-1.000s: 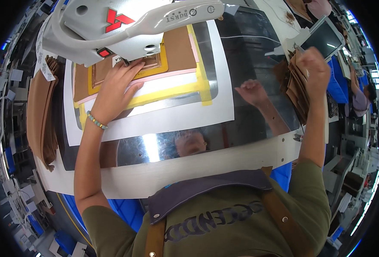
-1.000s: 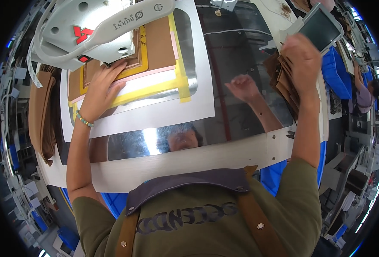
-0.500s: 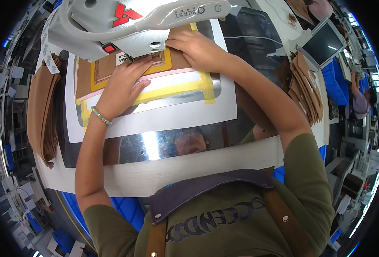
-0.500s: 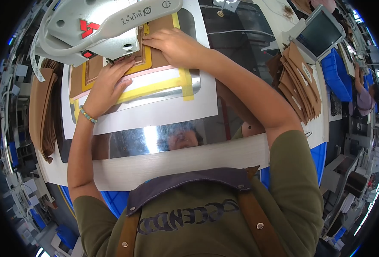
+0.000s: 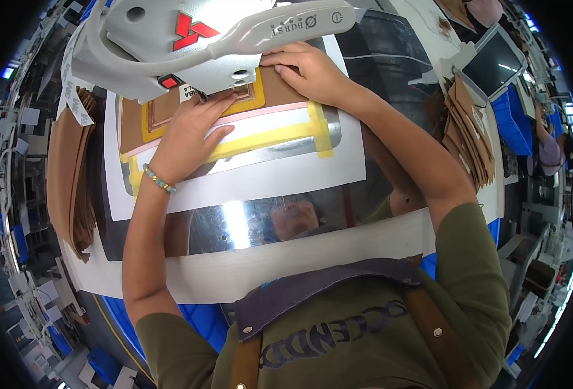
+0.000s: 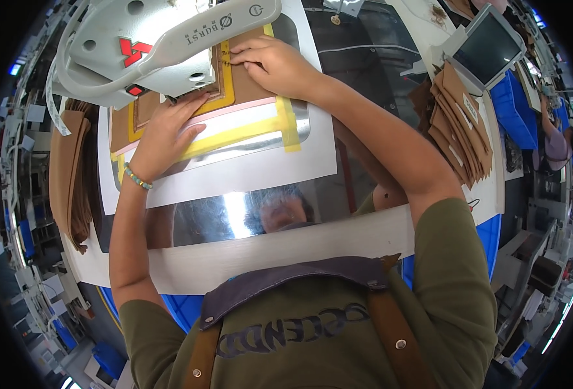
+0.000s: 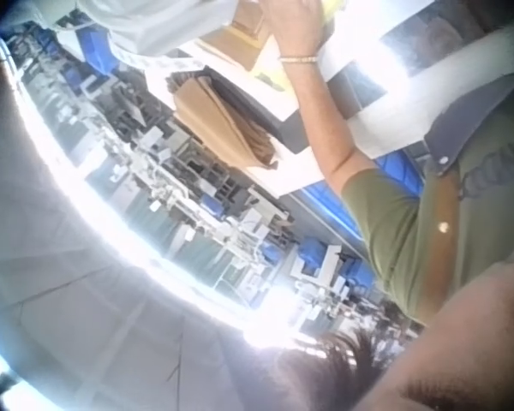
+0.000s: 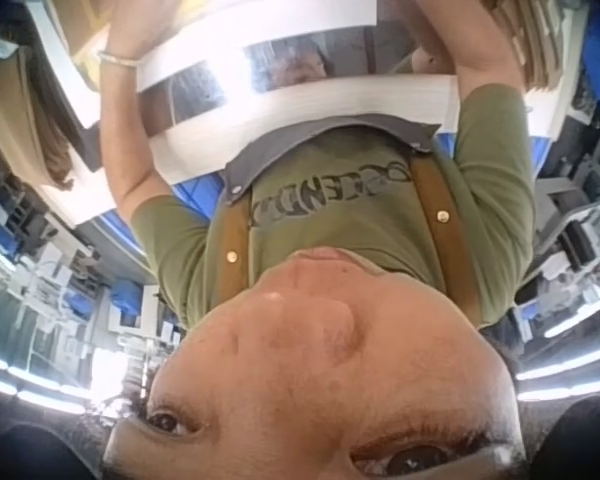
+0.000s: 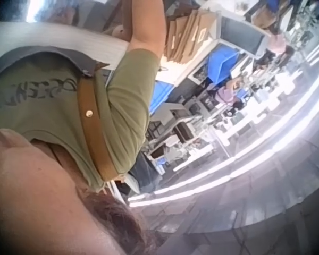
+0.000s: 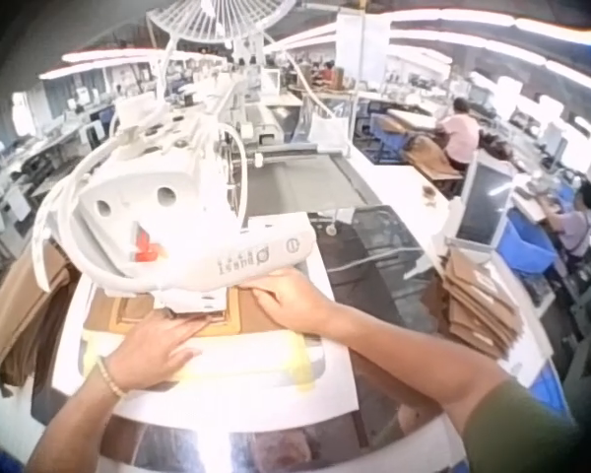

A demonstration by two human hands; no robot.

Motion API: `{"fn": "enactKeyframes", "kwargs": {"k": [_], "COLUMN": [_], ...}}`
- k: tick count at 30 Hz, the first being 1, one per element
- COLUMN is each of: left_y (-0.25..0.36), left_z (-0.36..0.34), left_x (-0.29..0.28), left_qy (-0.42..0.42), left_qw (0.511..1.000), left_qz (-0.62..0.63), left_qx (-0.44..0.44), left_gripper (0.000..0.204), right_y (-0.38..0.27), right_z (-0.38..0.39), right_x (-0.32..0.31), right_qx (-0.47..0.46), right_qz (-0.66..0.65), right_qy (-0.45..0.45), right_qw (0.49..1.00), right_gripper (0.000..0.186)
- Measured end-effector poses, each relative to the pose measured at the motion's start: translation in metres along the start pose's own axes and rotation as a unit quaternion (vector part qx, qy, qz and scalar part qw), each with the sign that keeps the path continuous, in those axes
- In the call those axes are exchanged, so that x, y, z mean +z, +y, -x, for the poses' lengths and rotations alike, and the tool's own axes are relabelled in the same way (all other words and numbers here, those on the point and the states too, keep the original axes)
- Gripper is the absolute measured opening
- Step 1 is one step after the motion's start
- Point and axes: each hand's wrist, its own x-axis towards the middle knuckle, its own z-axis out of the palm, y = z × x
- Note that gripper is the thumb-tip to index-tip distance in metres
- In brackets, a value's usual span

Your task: The recorder is sewing small leather pockets onto larger leather pieces using an industrial sewing machine.

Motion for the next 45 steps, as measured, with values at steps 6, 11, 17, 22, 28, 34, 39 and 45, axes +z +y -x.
{"fn": "enactKeyframes", "kwargs": {"k": [6, 11, 17, 22, 28, 34, 39, 45], "left_y": [-0.003, -0.008, -0.008, -0.008, -0.006, -0.030, -0.070, -0.077], "left_z": [-0.004, -0.007, 0.003, 0.004, 0.011, 0.052, 0.097, 0.099], "left_x": [0.000, 0.000, 0.002, 0.003, 0.006, -0.012, -0.033, -0.024], "left_qy": [0.017, -0.009, 0.024, 0.027, 0.033, 0.083, 0.136, 0.079], "left_qw": [1.000, 0.999, 0.999, 0.999, 0.999, 0.995, 0.981, 0.988], "left_qz": [-0.004, 0.044, 0.039, 0.040, 0.034, 0.054, -0.024, -0.029], "left_qx": [0.002, -0.018, -0.007, 0.001, 0.010, -0.034, -0.138, -0.132], "left_gripper": [0.049, 0.048, 0.048, 0.048, 0.048, 0.046, 0.047, 0.045], "right_y": [-0.009, 0.000, 0.012, 0.017, 0.010, -0.011, -0.016, -0.033], "right_z": [0.020, 0.025, 0.026, 0.028, 0.024, 0.050, 0.078, 0.074], "right_x": [-0.028, -0.044, -0.045, -0.044, -0.051, -0.085, -0.097, -0.083], "right_qx": [0.031, 0.029, 0.001, 0.017, 0.020, 0.006, 0.034, -0.014], "right_qz": [0.008, 0.028, 0.043, 0.030, 0.018, 0.049, 0.098, 0.184], "right_qy": [0.029, 0.061, 0.086, 0.082, 0.061, -0.018, -0.060, -0.093], "right_qw": [0.999, 0.997, 0.995, 0.996, 0.998, 0.999, 0.993, 0.978], "right_gripper": [0.024, 0.023, 0.022, 0.022, 0.022, 0.023, 0.027, 0.028]}}
